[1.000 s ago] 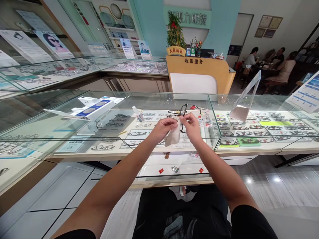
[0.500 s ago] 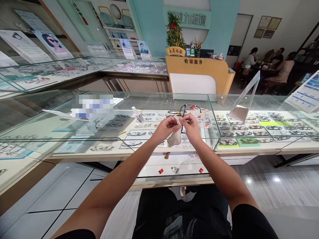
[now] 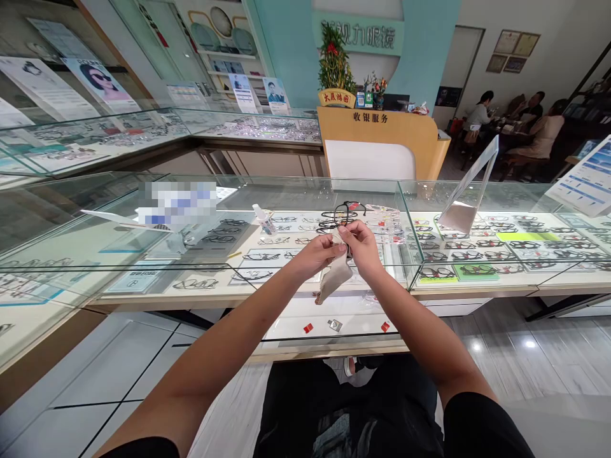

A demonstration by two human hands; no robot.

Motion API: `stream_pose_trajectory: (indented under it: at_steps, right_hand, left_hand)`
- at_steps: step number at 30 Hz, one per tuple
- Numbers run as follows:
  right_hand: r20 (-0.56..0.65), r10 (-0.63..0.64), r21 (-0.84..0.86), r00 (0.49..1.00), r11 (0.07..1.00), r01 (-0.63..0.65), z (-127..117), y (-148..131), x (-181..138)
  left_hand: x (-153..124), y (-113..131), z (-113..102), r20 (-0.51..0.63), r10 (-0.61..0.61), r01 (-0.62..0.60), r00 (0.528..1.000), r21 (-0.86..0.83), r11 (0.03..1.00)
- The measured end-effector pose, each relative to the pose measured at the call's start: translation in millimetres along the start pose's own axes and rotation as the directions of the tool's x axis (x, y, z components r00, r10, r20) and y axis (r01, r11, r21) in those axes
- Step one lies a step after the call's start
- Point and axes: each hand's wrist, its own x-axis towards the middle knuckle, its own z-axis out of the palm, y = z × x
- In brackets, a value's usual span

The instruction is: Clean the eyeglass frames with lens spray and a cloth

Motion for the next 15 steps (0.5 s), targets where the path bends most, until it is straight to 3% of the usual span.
stream_pose_trajectory:
  at_steps: [9, 15]
  right_hand:
    - [0.02, 0.053, 0.081, 0.998, 0.995, -0.054, 3.5, -6.6, -2.7]
    - [0.038, -0.032, 0.13, 0.999, 0.991, 0.026, 5.7, -5.4, -2.4]
  left_hand:
    - [-0.8, -5.3, 7.3, -0.096, 0.043, -0.044, 0.994, -0.008, 0.999]
    - [-5.5, -4.2, 11.4, -0.206, 0.092, -0.084, 0.974, 0.048, 0.995]
